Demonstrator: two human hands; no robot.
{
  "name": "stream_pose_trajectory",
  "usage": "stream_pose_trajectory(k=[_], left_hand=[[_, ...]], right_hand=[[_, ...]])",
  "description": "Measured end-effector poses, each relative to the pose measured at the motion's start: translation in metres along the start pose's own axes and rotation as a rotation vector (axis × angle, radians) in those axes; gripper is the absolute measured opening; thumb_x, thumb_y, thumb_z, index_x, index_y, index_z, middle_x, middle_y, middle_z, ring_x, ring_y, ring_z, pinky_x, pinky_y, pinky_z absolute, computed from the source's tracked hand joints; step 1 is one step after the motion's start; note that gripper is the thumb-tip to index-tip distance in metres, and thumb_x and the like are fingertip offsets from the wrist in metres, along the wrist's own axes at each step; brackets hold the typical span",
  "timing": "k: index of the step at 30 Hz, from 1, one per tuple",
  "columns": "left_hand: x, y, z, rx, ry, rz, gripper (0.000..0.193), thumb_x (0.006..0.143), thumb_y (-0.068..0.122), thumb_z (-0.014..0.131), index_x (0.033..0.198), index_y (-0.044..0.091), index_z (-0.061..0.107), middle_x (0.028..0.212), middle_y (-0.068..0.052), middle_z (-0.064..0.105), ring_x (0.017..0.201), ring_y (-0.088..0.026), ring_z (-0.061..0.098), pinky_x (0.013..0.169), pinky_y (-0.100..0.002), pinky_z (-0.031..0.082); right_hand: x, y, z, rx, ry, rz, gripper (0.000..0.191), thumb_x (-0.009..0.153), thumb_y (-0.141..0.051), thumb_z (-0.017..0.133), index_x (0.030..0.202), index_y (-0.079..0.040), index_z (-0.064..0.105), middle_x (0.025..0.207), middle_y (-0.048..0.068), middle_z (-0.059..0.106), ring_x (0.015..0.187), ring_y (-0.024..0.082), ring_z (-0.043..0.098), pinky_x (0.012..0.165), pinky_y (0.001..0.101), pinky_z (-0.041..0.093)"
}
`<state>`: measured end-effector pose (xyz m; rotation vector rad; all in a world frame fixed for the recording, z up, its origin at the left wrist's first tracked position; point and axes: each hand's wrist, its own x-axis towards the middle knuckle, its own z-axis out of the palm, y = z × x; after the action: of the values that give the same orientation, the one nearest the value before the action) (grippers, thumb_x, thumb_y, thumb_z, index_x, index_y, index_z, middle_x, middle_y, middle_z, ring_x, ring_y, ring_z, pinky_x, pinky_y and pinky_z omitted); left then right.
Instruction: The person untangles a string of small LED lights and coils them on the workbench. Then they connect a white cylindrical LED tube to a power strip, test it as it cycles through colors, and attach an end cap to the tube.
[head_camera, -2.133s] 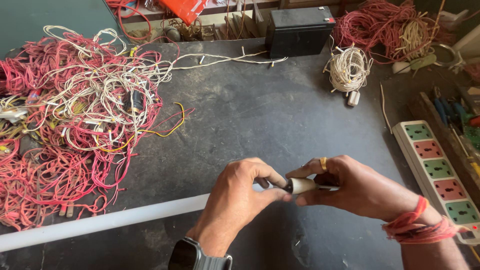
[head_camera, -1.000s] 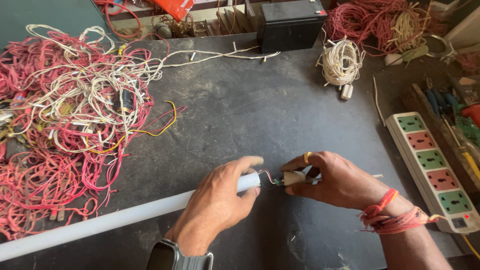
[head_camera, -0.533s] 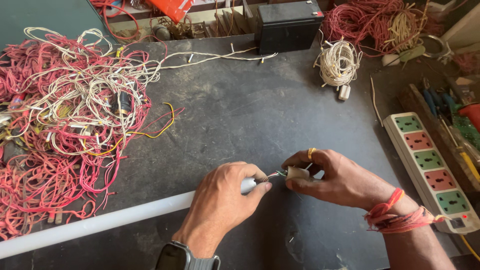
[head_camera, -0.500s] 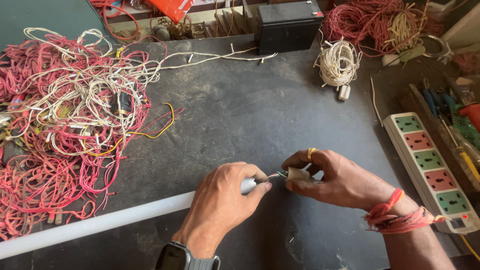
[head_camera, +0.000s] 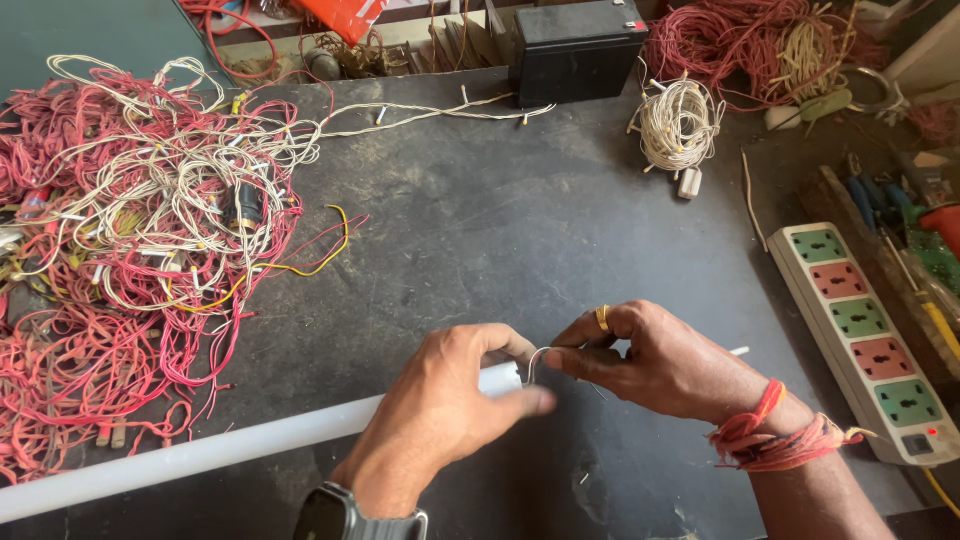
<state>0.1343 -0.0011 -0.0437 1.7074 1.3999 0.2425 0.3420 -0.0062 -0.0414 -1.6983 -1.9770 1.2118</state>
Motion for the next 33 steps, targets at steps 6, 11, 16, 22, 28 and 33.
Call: stream_pose_trajectory(k=[6, 11, 16, 22, 28, 33], left_hand=[[-0.0022, 0.0043, -0.0081, -0.122, -0.018, 0.007, 0.040, 0.067, 0.012, 0.087, 0.105, 0.016, 0.074, 0.090, 0.000, 0.082, 0.084, -0.015, 0.080, 0.074, -0.031, 0.061], [-0.0037, 0.0066, -0.0088, -0.180, 0.020, 0.035, 0.041, 0.065, 0.013, 0.087, 0.103, 0.014, 0.073, 0.087, -0.001, 0.081, 0.082, -0.014, 0.080, 0.072, -0.030, 0.061], [-0.0044, 0.0081, -0.0087, -0.130, 0.042, 0.047, 0.035, 0.067, 0.018, 0.088, 0.099, 0.015, 0.074, 0.084, -0.002, 0.080, 0.078, -0.015, 0.078, 0.070, -0.031, 0.060], [-0.0048, 0.0040, -0.0076, -0.089, 0.067, 0.095, 0.027, 0.069, 0.019, 0.087, 0.093, 0.014, 0.076, 0.079, -0.005, 0.079, 0.073, -0.017, 0.078, 0.068, -0.032, 0.059], [-0.0031, 0.0001, -0.0046, -0.225, 0.071, 0.168, 0.034, 0.069, 0.012, 0.084, 0.100, 0.011, 0.069, 0.085, -0.003, 0.081, 0.078, -0.014, 0.080, 0.071, -0.031, 0.061], [-0.0070, 0.0039, -0.0093, -0.196, 0.002, 0.153, 0.037, 0.068, 0.008, 0.084, 0.101, 0.013, 0.070, 0.091, 0.001, 0.080, 0.078, -0.013, 0.078, 0.072, -0.031, 0.060]], right_hand=[[-0.0011, -0.0034, 0.0009, 0.025, 0.003, 0.059, 0.030, 0.084, -0.035, 0.079, 0.106, -0.017, 0.084, 0.074, 0.004, 0.081, 0.064, 0.012, 0.068, 0.059, 0.0315, 0.054], [-0.0008, -0.0068, 0.0038, 0.076, 0.003, 0.054, 0.029, 0.082, -0.031, 0.075, 0.106, -0.017, 0.084, 0.074, 0.003, 0.081, 0.065, 0.010, 0.069, 0.060, 0.0301, 0.056], [-0.0004, -0.0062, 0.0055, 0.000, -0.014, -0.057, 0.028, 0.084, -0.031, 0.078, 0.105, -0.016, 0.084, 0.074, 0.004, 0.080, 0.064, 0.012, 0.072, 0.060, 0.0312, 0.057], [0.0007, -0.0086, 0.0087, -0.040, -0.051, 0.034, 0.028, 0.083, -0.031, 0.079, 0.105, -0.015, 0.084, 0.073, 0.006, 0.079, 0.063, 0.015, 0.072, 0.061, 0.0328, 0.056], [-0.0003, -0.0080, 0.0069, 0.084, -0.074, 0.028, 0.030, 0.083, -0.029, 0.075, 0.109, -0.016, 0.083, 0.079, 0.003, 0.083, 0.071, 0.010, 0.073, 0.066, 0.0301, 0.059], [0.0007, -0.0046, 0.0087, 0.081, -0.077, -0.073, 0.028, 0.085, -0.028, 0.074, 0.108, -0.014, 0.082, 0.081, 0.002, 0.081, 0.071, 0.009, 0.071, 0.065, 0.0306, 0.057]])
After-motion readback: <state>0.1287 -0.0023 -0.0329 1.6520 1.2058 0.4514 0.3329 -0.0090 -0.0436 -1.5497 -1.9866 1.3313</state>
